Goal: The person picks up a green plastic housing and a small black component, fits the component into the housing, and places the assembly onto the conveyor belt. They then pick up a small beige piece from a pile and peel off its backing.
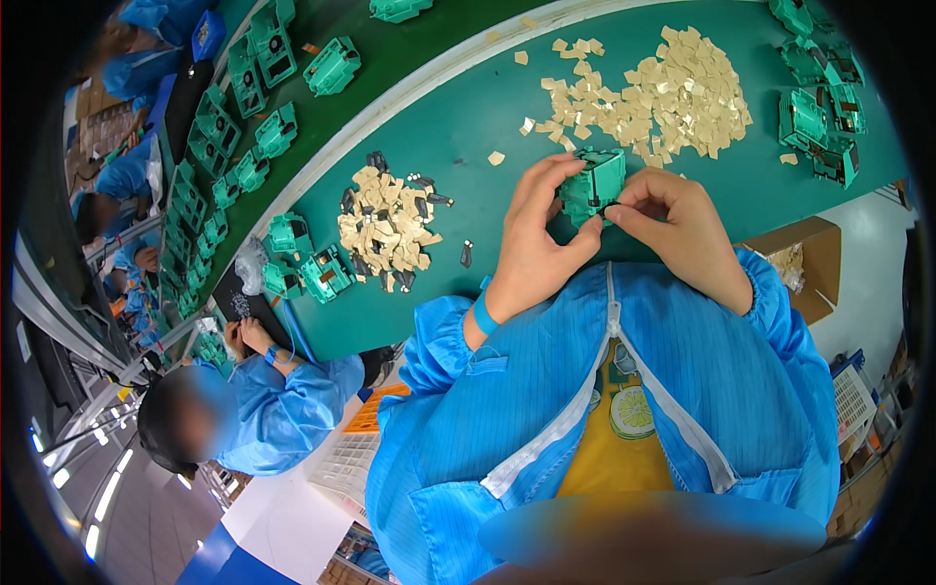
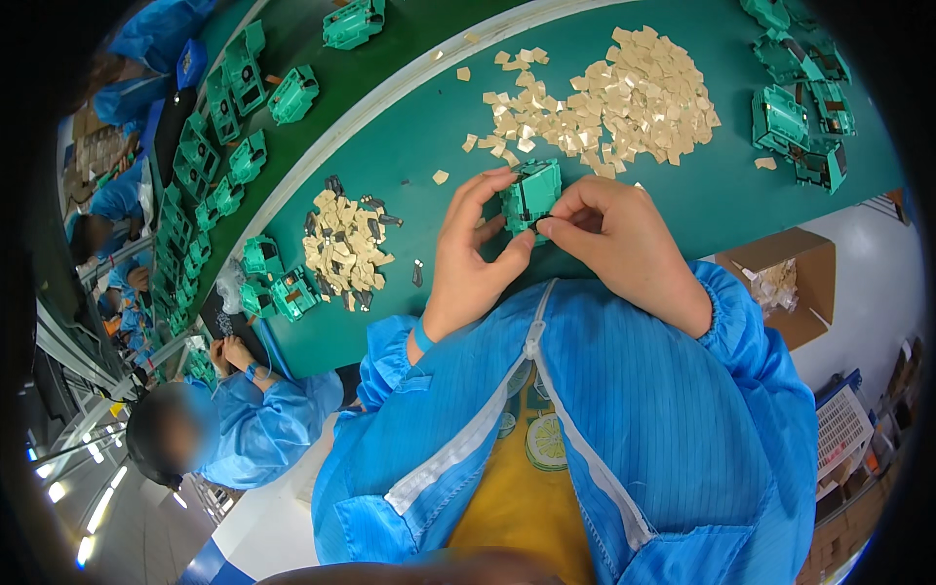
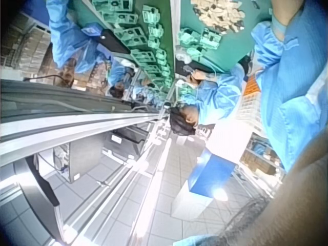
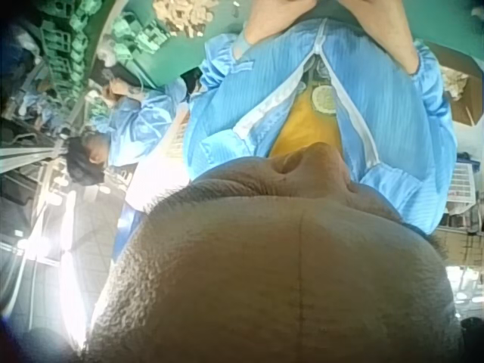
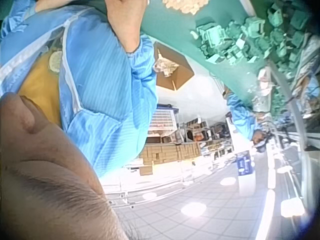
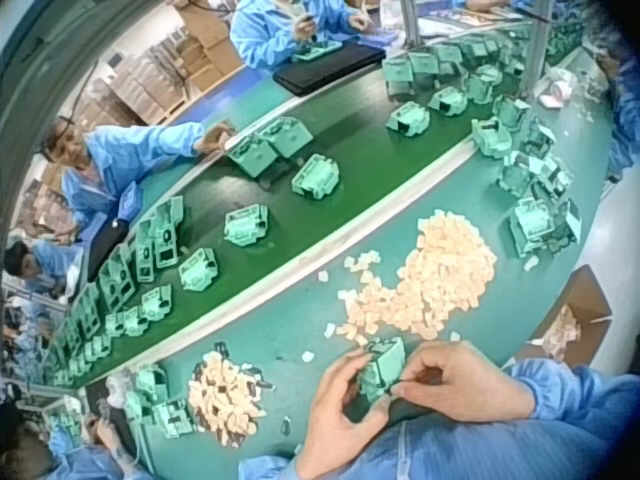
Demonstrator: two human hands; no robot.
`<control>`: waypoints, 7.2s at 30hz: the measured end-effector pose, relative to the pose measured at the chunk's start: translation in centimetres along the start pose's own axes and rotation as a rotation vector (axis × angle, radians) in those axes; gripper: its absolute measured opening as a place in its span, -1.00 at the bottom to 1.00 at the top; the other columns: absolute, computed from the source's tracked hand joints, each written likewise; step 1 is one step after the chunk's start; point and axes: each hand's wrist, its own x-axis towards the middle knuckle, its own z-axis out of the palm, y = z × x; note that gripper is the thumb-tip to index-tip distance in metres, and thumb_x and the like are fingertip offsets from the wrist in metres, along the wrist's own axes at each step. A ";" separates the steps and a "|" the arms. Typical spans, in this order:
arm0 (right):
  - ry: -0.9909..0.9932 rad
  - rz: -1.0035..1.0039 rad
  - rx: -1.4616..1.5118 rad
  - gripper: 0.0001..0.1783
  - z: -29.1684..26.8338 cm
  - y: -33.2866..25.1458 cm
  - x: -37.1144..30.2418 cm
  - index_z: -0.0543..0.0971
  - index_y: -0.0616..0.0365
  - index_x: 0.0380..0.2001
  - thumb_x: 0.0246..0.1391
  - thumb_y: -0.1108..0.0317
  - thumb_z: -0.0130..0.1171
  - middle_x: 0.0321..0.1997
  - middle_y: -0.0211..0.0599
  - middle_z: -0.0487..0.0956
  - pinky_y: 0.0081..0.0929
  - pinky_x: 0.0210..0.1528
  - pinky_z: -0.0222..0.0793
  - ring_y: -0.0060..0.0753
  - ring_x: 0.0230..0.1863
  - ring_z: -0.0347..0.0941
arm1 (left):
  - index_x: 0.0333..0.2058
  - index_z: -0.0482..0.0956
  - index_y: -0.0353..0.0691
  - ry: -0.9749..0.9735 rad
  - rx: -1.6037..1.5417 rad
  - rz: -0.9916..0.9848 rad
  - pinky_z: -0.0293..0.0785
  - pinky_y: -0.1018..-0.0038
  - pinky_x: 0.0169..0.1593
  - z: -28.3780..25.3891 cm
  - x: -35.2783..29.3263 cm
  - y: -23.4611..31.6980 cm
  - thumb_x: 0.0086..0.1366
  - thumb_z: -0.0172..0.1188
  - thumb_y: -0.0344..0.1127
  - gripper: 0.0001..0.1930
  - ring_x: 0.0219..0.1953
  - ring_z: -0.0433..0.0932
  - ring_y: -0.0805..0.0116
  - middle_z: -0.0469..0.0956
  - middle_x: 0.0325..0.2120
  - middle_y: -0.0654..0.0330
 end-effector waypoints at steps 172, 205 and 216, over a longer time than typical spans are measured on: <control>0.301 -0.380 -0.511 -0.84 -8.8 3.0 10.8 0.63 0.35 -0.25 0.21 0.48 0.14 -0.26 -0.10 0.64 -0.22 -0.23 0.50 -0.08 -0.30 0.57 | -0.25 0.66 -0.17 0.167 0.672 0.663 0.37 0.25 -0.07 1.0 10.0 0.5 0.18 0.35 -0.44 -0.85 -0.28 0.58 0.28 0.64 -0.44 0.26; 0.873 -0.273 -0.692 -0.16 -29.5 -3.3 28.4 0.29 0.39 0.31 -0.05 0.40 0.38 -0.30 0.20 0.65 -0.06 -0.14 0.53 0.20 -0.20 0.61 | -0.17 0.68 -0.29 0.346 0.645 0.483 0.53 0.25 -0.08 -3.6 5.5 -0.6 0.21 0.33 -0.55 -0.80 -0.18 0.61 0.07 0.68 -0.26 0.06; -1.079 -0.325 -0.757 -0.21 -3.7 -3.1 12.8 0.39 0.11 0.29 -0.06 0.37 0.43 0.03 -0.08 0.65 -0.14 0.07 0.47 0.08 0.08 0.54 | -0.15 0.69 -0.31 0.243 0.443 0.373 0.52 0.29 -0.04 -3.8 4.4 0.0 0.25 0.31 -0.54 -0.81 -0.14 0.62 0.07 0.70 -0.25 0.07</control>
